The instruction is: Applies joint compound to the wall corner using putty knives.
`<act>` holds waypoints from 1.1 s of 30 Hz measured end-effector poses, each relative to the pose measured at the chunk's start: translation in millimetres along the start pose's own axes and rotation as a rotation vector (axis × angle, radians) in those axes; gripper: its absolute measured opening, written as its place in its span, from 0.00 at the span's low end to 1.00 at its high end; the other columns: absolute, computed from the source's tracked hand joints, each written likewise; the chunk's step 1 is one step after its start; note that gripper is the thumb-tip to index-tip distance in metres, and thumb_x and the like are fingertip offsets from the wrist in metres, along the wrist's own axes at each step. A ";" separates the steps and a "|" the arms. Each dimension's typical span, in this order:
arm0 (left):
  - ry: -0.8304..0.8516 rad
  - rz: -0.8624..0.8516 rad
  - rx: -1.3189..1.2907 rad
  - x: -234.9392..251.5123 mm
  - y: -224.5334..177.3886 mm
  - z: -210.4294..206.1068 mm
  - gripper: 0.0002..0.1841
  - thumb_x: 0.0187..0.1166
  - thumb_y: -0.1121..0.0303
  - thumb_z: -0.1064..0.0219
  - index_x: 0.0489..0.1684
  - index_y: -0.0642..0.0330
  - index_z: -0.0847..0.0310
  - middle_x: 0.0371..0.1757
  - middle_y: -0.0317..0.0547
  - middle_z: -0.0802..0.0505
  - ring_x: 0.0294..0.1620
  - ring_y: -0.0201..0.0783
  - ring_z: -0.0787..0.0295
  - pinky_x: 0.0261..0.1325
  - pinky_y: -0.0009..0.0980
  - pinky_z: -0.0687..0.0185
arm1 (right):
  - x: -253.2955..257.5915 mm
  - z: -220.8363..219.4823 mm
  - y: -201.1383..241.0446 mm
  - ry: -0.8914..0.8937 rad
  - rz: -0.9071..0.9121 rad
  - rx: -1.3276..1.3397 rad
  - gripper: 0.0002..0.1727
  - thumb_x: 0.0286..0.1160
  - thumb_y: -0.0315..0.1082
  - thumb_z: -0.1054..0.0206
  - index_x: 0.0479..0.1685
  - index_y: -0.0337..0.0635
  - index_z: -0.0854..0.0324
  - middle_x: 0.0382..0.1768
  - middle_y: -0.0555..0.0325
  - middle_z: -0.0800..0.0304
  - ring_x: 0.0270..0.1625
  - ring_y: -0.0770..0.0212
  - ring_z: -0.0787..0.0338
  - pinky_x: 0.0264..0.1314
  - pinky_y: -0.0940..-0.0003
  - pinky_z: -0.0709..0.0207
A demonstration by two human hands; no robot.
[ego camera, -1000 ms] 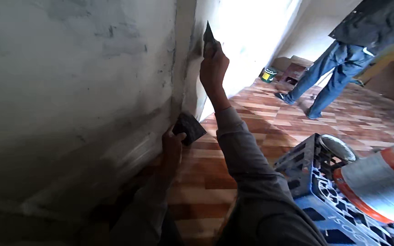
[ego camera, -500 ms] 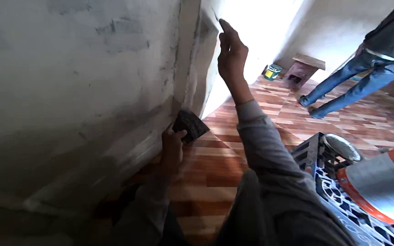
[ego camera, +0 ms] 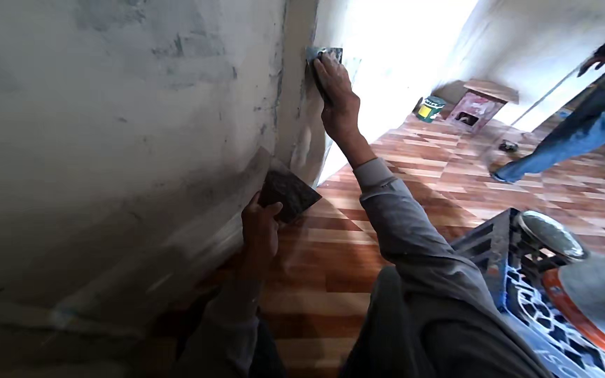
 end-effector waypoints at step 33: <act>0.215 0.115 -0.224 8.4 87.9 -92.8 0.24 0.92 0.56 0.45 0.81 0.59 0.33 0.61 0.58 0.12 0.54 0.55 0.08 0.50 0.57 0.08 | -28.5 287.7 -76.1 -0.425 -0.550 0.413 0.16 0.90 0.34 0.43 0.65 0.32 0.22 0.51 0.52 0.08 0.53 0.59 0.06 0.59 0.55 0.10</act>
Point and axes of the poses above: each hand's wrist, its own x-axis towards the middle knuckle, its own z-axis out of the back of the hand, y = z × x, the point moved 5 cm from there along x, towards the middle knuckle
